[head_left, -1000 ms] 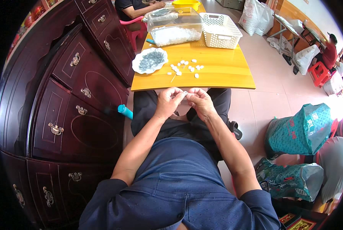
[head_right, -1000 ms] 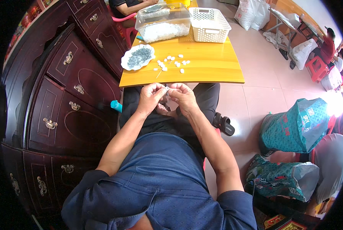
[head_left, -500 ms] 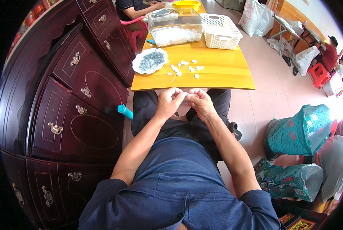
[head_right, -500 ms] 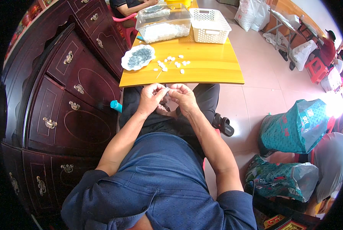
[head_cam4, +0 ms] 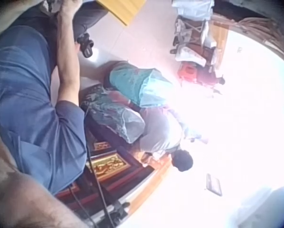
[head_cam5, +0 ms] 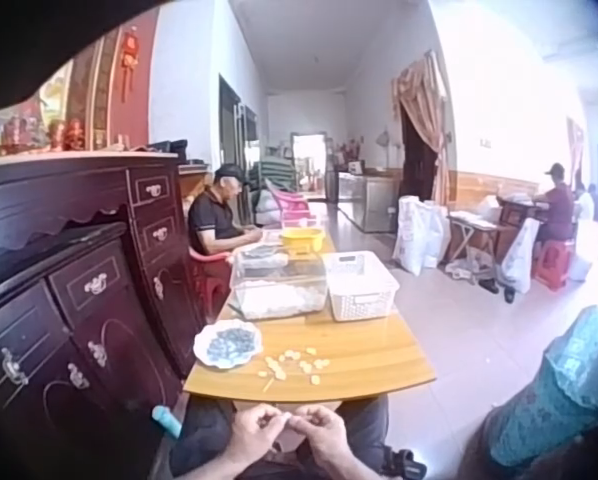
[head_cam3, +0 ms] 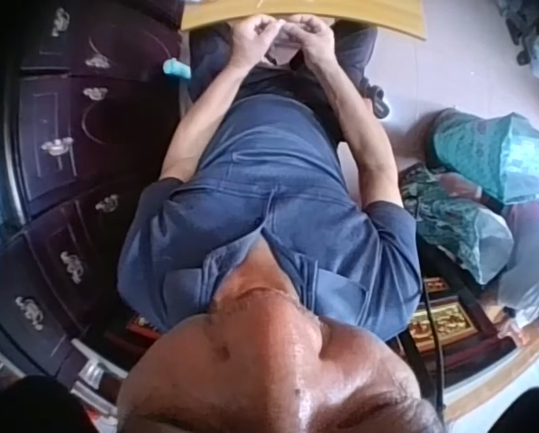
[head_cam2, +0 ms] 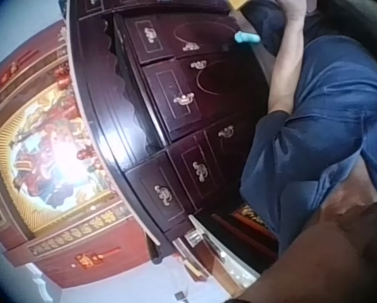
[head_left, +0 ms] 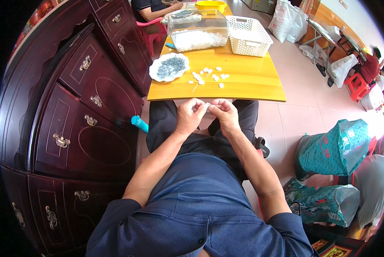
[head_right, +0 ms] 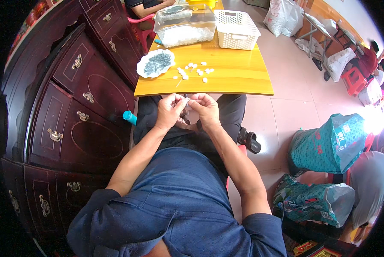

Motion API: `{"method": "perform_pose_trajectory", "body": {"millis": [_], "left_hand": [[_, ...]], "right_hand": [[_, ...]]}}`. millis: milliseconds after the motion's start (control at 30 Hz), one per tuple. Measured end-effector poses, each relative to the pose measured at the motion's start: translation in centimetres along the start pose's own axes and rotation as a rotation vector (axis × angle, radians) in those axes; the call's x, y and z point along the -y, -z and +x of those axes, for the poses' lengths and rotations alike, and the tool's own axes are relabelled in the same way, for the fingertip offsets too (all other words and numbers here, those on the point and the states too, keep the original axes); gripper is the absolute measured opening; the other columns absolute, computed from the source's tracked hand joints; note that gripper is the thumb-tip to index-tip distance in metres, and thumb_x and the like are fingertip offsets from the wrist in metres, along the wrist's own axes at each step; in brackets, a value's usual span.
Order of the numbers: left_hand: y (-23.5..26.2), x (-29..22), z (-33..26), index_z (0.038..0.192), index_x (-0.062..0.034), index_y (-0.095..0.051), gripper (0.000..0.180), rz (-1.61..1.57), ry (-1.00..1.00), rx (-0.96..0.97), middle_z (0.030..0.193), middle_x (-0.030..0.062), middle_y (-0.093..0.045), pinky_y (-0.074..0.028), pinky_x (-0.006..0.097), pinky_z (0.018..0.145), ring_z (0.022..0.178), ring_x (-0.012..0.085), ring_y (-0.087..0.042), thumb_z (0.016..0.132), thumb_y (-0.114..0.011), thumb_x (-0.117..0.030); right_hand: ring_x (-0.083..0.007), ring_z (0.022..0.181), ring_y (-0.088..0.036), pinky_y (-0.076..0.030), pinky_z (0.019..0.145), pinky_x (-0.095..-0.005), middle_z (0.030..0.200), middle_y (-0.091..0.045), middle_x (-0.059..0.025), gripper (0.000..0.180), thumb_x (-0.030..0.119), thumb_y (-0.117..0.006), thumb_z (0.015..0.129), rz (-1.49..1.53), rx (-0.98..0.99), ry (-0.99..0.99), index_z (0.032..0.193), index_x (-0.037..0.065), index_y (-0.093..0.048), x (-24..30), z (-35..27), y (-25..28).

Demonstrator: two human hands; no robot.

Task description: Manually assembling small plastic components by inserting metal pins or clips into them.

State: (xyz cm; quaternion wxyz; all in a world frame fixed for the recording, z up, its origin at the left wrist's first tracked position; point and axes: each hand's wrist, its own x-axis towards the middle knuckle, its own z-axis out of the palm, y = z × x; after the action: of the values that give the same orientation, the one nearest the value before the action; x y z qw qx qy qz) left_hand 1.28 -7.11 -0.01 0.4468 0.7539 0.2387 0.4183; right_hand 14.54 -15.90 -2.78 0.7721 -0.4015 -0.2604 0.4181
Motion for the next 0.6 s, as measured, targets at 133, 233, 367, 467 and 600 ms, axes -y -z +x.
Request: {"method": "perform_pose_trajectory", "body": {"millis": [133, 233, 367, 467, 600], "left_hand": [[0.0, -0.2, 0.0, 0.091, -0.0008, -0.07, 0.011, -0.147, 0.107, 0.021, 0.073, -0.0014, -0.066, -0.046, 0.021, 0.054, 0.061, 0.0037, -0.057, 0.095, -0.071, -0.011], [-0.1, -0.6, -0.1, 0.09, -0.0013, -0.07, 0.012, -0.256, 0.206, 0.031, 0.073, -0.002, -0.065, -0.044, 0.02, 0.054, 0.06, 0.0035, -0.056, 0.095, -0.072, -0.012], [-0.1, -0.5, -0.1, 0.089, -0.0012, -0.07, 0.013, -0.306, 0.251, 0.022, 0.075, -0.0022, -0.066, -0.044, 0.02, 0.053, 0.06, 0.0034, -0.056, 0.095, -0.072, -0.012], [-0.1, -0.6, -0.1, 0.089, -0.0013, -0.069, 0.013, -0.323, 0.271, 0.033, 0.075, -0.0023, -0.066, -0.045, 0.02, 0.054, 0.06, 0.0035, -0.056, 0.095, -0.072, -0.013], [0.0, -0.8, 0.0, 0.089, -0.0015, -0.069, 0.013, -0.276, 0.235, 0.041, 0.075, -0.0025, -0.066, -0.045, 0.02, 0.054, 0.06, 0.0034, -0.056, 0.095, -0.072, -0.012]], "right_hand": [[-0.0117, 0.084, -0.068, -0.055, 0.08, -0.0247, 0.095, -0.072, -0.004, 0.019, -0.002, -0.073, 0.091, 0.036, 0.009, 0.001, 0.107, 0.004, -0.066, 0.1, -0.1, -0.2], [-0.0115, 0.083, -0.068, -0.055, 0.079, -0.0245, 0.095, -0.072, -0.0042, 0.018, -0.001, -0.073, 0.092, 0.072, 0.02, -0.007, 0.107, 0.004, -0.066, 0.0, 0.0, 0.0], [-0.0109, 0.082, -0.067, -0.054, 0.076, -0.0238, 0.095, -0.072, -0.0044, 0.017, 0.0, -0.073, 0.092, 0.071, 0.032, -0.029, 0.107, 0.004, -0.066, 0.1, 0.1, 0.0], [-0.0108, 0.081, -0.067, -0.053, 0.074, -0.0235, 0.094, -0.072, -0.0043, 0.018, 0.0, -0.073, 0.092, 0.091, 0.031, -0.031, 0.107, 0.004, -0.066, 0.0, 0.1, 0.1], [-0.0108, 0.081, -0.067, -0.053, 0.074, -0.0236, 0.094, -0.072, -0.0044, 0.018, -0.001, -0.073, 0.092, 0.073, 0.026, -0.036, 0.107, 0.005, -0.066, -0.1, 0.2, 0.2]]}}
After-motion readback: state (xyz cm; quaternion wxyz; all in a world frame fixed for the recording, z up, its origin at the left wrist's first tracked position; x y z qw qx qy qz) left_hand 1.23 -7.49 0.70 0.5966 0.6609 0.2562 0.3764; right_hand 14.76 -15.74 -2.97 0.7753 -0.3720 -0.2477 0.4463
